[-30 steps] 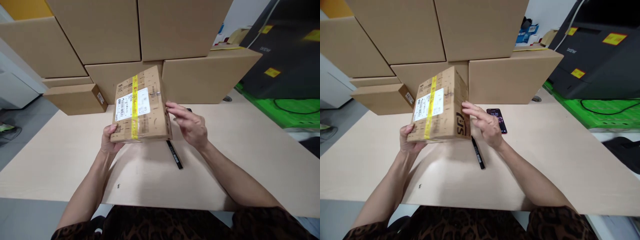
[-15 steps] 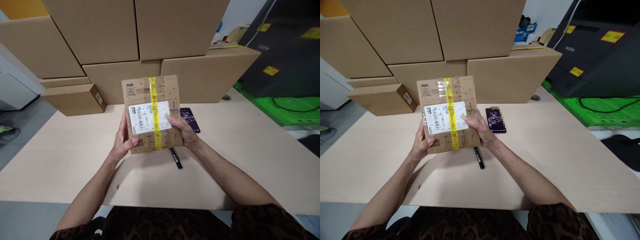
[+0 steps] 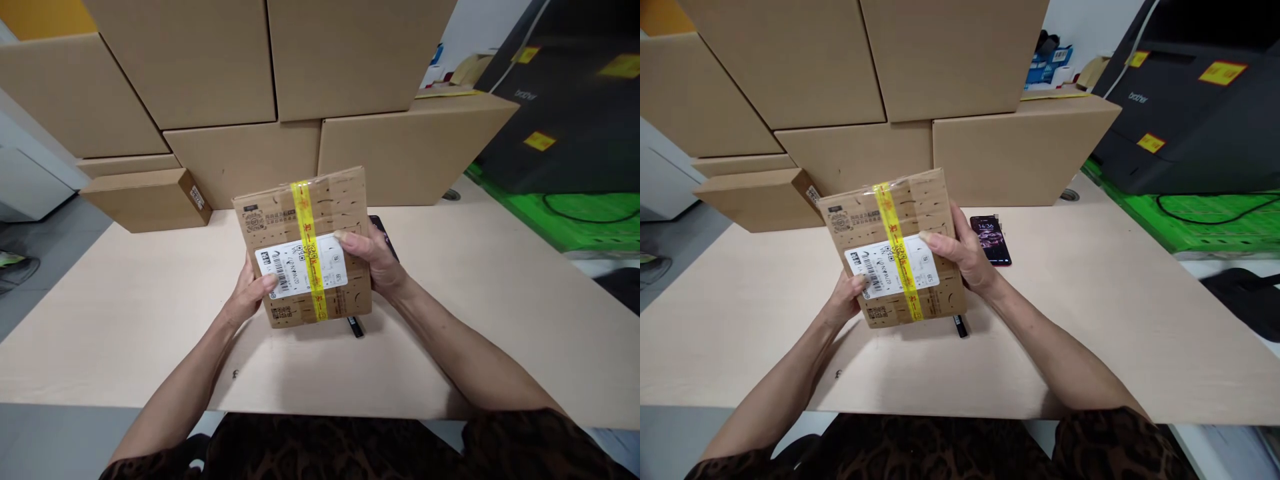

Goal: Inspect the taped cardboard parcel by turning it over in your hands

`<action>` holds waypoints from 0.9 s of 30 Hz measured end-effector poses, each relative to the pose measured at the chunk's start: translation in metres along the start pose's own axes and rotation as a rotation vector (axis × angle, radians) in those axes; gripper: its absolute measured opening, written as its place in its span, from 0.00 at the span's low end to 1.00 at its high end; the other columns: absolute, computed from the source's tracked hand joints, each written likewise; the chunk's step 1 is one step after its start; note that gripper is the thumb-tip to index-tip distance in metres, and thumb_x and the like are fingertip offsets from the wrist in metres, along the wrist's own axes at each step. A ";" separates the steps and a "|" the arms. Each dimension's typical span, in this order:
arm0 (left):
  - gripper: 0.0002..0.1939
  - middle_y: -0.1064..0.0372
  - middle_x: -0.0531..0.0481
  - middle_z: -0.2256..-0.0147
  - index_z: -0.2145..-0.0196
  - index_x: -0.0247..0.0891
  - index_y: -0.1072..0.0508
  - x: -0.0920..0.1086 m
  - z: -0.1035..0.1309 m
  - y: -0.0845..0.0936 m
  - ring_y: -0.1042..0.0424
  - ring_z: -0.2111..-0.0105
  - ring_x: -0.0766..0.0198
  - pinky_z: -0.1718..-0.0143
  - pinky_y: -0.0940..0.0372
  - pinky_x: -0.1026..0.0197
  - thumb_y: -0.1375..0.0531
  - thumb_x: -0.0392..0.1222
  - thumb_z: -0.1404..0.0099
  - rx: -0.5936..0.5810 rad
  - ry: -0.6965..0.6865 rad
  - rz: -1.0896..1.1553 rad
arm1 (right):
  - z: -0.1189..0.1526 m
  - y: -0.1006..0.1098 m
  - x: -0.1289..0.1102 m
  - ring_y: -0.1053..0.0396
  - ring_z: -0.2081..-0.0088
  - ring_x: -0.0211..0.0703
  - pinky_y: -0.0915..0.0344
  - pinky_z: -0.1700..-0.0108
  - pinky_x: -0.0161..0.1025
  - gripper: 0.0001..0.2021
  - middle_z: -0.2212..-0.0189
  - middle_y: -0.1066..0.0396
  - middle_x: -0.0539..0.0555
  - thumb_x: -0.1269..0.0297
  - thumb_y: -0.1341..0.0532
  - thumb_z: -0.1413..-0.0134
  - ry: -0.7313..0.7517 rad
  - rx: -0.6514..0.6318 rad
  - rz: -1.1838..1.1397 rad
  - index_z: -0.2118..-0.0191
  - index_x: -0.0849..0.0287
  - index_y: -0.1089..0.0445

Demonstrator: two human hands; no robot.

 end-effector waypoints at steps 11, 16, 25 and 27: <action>0.30 0.14 0.48 0.63 0.58 0.40 0.17 0.026 -0.006 -0.003 0.14 0.52 0.43 0.42 0.21 0.49 0.23 0.63 0.51 0.489 -0.363 0.077 | 0.001 -0.004 0.029 0.43 0.22 0.66 0.45 0.22 0.68 0.57 0.21 0.42 0.57 0.50 0.20 0.51 -0.037 -0.207 0.032 0.21 0.43 0.50; 0.36 0.13 0.49 0.55 0.49 0.46 0.17 0.013 -0.011 -0.011 0.14 0.49 0.47 0.40 0.22 0.52 0.25 0.69 0.49 0.504 -0.458 0.075 | 0.001 -0.020 0.053 0.37 0.26 0.62 0.34 0.27 0.67 0.55 0.26 0.34 0.53 0.43 0.20 0.56 0.012 -0.029 -0.165 0.24 0.34 0.45; 0.48 0.18 0.40 0.44 0.36 0.47 0.26 0.001 -0.004 -0.018 0.19 0.41 0.43 0.38 0.24 0.45 0.23 0.70 0.49 0.226 -0.302 0.003 | -0.003 -0.014 0.029 0.22 0.38 0.68 0.25 0.35 0.65 0.37 0.48 0.14 0.54 0.46 0.21 0.60 0.103 0.123 -0.239 0.41 0.46 0.23; 0.46 0.20 0.43 0.41 0.36 0.50 0.27 0.012 -0.008 -0.003 0.24 0.36 0.45 0.35 0.27 0.47 0.25 0.71 0.45 0.279 -0.351 0.026 | -0.009 -0.003 0.020 0.22 0.37 0.68 0.25 0.35 0.66 0.37 0.47 0.15 0.55 0.47 0.22 0.60 0.092 0.113 -0.223 0.41 0.48 0.23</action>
Point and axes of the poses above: each hand's wrist, its own z-axis away from the middle knuckle, its own y-axis out of the back of the hand, x = y × z, the point moved 2 cm from there along -z, towards the middle knuckle
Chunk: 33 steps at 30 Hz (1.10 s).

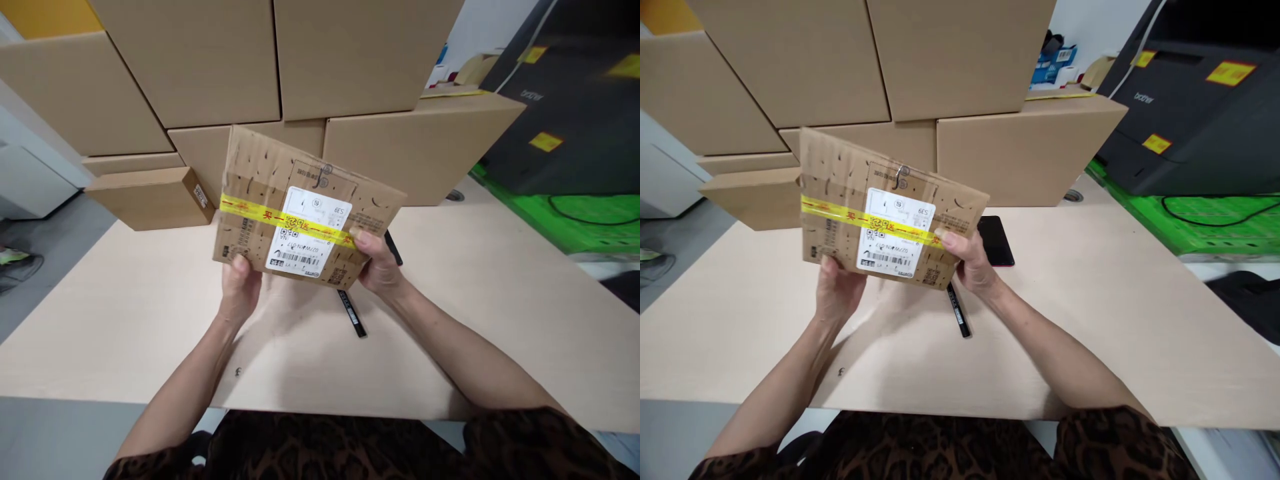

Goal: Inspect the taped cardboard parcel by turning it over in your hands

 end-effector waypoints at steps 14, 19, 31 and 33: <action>0.27 0.15 0.43 0.51 0.54 0.41 0.20 0.001 -0.011 0.010 0.18 0.44 0.42 0.43 0.21 0.44 0.26 0.63 0.43 0.035 0.133 -0.015 | -0.007 0.016 -0.008 0.29 0.30 0.66 0.31 0.29 0.70 0.42 0.31 0.25 0.53 0.45 0.27 0.44 -0.087 -0.162 0.166 0.27 0.42 0.37; 0.20 0.15 0.51 0.60 0.62 0.43 0.19 0.009 -0.013 0.008 0.15 0.51 0.51 0.46 0.21 0.56 0.26 0.59 0.42 0.223 -0.059 0.004 | -0.006 0.023 0.002 0.45 0.20 0.60 0.50 0.19 0.68 0.43 0.23 0.38 0.46 0.45 0.28 0.40 0.003 -0.216 0.306 0.23 0.37 0.43; 0.37 0.16 0.43 0.50 0.44 0.44 0.22 -0.002 -0.013 0.011 0.19 0.41 0.42 0.39 0.24 0.45 0.27 0.69 0.43 0.066 -0.009 -0.089 | -0.014 0.029 0.007 0.39 0.23 0.54 0.53 0.18 0.64 0.33 0.30 0.26 0.44 0.38 0.31 0.38 0.018 -0.138 0.296 0.31 0.36 0.30; 0.38 0.17 0.43 0.49 0.41 0.44 0.24 -0.004 -0.013 0.014 0.20 0.42 0.43 0.39 0.25 0.43 0.27 0.67 0.42 0.043 -0.011 -0.118 | -0.014 0.029 0.004 0.34 0.26 0.55 0.49 0.19 0.64 0.30 0.33 0.23 0.46 0.38 0.30 0.39 -0.002 -0.142 0.291 0.34 0.38 0.27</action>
Point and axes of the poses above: each hand's wrist, its own z-axis away from the middle knuckle, its own y-axis out of the back of the hand, x = y × z, the point moved 2 cm from there along -z, towards the middle knuckle
